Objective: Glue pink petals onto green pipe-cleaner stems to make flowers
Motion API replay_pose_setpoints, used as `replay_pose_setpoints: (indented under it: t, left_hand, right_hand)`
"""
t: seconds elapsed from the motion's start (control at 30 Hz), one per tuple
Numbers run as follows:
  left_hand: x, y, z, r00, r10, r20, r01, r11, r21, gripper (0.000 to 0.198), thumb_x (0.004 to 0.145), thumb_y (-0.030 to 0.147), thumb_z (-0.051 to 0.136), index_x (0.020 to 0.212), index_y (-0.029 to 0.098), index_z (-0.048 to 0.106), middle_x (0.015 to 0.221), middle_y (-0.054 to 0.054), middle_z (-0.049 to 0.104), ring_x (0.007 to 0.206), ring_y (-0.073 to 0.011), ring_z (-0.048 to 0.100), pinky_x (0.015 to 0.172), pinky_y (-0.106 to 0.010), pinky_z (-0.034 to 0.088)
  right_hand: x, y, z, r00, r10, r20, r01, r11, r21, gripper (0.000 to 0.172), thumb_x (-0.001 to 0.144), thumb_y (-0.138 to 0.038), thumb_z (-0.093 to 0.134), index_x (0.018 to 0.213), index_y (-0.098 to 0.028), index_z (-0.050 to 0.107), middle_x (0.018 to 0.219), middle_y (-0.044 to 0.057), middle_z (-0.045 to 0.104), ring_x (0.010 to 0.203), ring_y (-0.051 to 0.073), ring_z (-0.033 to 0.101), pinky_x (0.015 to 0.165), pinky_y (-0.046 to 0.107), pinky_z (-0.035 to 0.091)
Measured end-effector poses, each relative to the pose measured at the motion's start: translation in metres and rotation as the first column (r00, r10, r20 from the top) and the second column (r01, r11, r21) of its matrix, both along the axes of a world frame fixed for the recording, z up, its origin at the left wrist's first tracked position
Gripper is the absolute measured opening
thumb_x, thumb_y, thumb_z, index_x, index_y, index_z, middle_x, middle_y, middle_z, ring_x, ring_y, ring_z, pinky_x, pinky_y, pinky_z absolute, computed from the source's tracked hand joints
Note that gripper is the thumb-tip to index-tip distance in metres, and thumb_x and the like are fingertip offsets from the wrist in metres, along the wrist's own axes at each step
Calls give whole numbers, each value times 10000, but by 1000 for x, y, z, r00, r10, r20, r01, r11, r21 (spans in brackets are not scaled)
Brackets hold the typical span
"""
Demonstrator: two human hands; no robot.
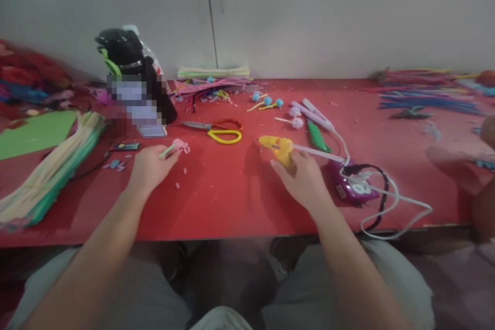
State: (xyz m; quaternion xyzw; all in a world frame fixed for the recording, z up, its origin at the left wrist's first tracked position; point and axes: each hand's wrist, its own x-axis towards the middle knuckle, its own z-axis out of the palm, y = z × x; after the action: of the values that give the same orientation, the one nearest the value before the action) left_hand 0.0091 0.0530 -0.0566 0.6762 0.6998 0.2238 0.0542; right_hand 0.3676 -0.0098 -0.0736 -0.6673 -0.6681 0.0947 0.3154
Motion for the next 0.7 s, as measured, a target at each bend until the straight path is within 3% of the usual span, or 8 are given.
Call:
replay_pose_setpoints:
  t: [0.1, 0.17, 0.23, 0.3, 0.4, 0.47, 0.53, 0.7]
  left_hand:
    - [-1, -3, 1, 1000, -14, 14, 14, 1000, 20, 264, 847, 377, 620, 665, 187, 634, 600, -43, 593, 605, -182, 534, 569, -286, 269]
    - [1, -8, 5, 998, -35, 47, 33, 999, 37, 279, 857, 381, 619, 673, 175, 658, 603, -37, 603, 599, -170, 532, 571, -281, 295]
    - [6, -16, 9, 981, -75, 181, 66, 996, 55, 278, 853, 405, 635, 733, 165, 710, 637, -32, 639, 614, -165, 554, 579, -270, 342]
    - [14, -26, 13, 914, -109, 392, 98, 994, 47, 280, 831, 435, 669, 821, 169, 755, 673, -21, 670, 621, -164, 575, 579, -261, 388]
    - [30, -40, 16, 841, -136, 523, 160, 987, 0, 286, 828, 452, 680, 837, 180, 769, 647, 1, 630, 570, -145, 527, 530, -255, 381]
    - [39, -48, 16, 829, -185, 527, 221, 975, -6, 275, 833, 441, 678, 790, 180, 753, 605, 15, 568, 555, -133, 481, 512, -247, 352]
    - [48, -53, 17, 808, -225, 544, 280, 960, -18, 301, 843, 448, 671, 726, 174, 711, 580, 26, 516, 556, -123, 454, 511, -238, 337]
    - [56, -58, 19, 741, -264, 618, 379, 924, -60, 354, 848, 454, 668, 656, 165, 600, 585, 40, 441, 560, -104, 400, 507, -225, 303]
  right_hand:
    - [7, -10, 6, 994, -99, -36, 99, 995, 11, 465, 789, -677, 660, 799, -220, 577, 812, 78, 638, 718, 239, 567, 655, 369, 424]
    - [13, -20, 13, 989, -140, -56, 141, 990, 12, 464, 781, -679, 676, 721, -234, 560, 705, 46, 605, 633, 211, 526, 597, 350, 395]
    - [13, -31, 22, 994, -36, -107, 33, 999, -30, 473, 836, -632, 651, 612, -243, 503, 572, 4, 509, 534, 168, 442, 527, 330, 339]
    - [3, -39, 29, 962, 185, -200, -204, 976, -79, 445, 898, -552, 623, 602, -234, 527, 552, -6, 504, 520, 153, 451, 507, 316, 342]
    - [-34, -41, 28, 848, 401, -345, -455, 886, -87, 209, 927, -430, 629, 879, -235, 687, 836, 31, 710, 745, 185, 646, 665, 312, 506]
    - [-66, -35, 22, 764, 424, -486, -506, 862, -43, 265, 922, -387, 637, 1141, -244, 679, 1025, 61, 739, 894, 205, 694, 802, 342, 565]
    - [-94, -25, 15, 698, 364, -616, -479, 877, -25, 363, 901, -374, 650, 1239, -240, 648, 1078, 81, 743, 913, 210, 715, 810, 351, 592]
    - [-125, -6, 10, 607, 306, -733, -453, 892, -2, 228, 902, -412, 638, 924, -201, 723, 861, 52, 758, 776, 193, 712, 731, 318, 587]
